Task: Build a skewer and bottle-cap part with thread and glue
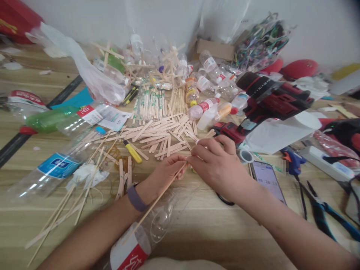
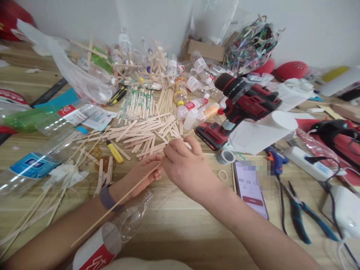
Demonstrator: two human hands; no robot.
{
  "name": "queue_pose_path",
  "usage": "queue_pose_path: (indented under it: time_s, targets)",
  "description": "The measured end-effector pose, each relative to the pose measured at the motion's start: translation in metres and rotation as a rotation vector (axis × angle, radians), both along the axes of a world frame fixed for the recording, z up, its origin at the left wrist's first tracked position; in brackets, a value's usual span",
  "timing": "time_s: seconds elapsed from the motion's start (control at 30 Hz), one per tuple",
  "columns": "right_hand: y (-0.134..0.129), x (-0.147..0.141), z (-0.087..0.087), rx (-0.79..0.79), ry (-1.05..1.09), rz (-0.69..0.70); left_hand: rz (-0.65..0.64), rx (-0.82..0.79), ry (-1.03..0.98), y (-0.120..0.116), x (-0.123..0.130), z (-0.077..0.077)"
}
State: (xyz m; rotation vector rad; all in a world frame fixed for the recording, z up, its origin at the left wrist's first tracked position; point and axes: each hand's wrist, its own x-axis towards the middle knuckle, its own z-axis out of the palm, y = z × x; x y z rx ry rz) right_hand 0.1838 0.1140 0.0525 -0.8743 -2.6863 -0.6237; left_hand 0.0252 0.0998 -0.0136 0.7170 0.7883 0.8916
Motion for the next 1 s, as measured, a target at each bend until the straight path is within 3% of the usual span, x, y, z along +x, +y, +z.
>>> queue_pose_path:
  time_s: [0.53,0.73,1.0]
  targets:
    - [0.006,0.002,0.009,0.046,-0.131,0.174,0.003,0.125,0.101,0.001,-0.002,-0.005]
    - [0.011,0.004,0.008,0.032,-0.158,0.281,-0.009,0.114,0.114,0.001,-0.002,0.002]
    - [0.013,0.006,0.009,0.066,-0.198,0.296,-0.075,0.082,0.090,0.003,-0.006,0.003]
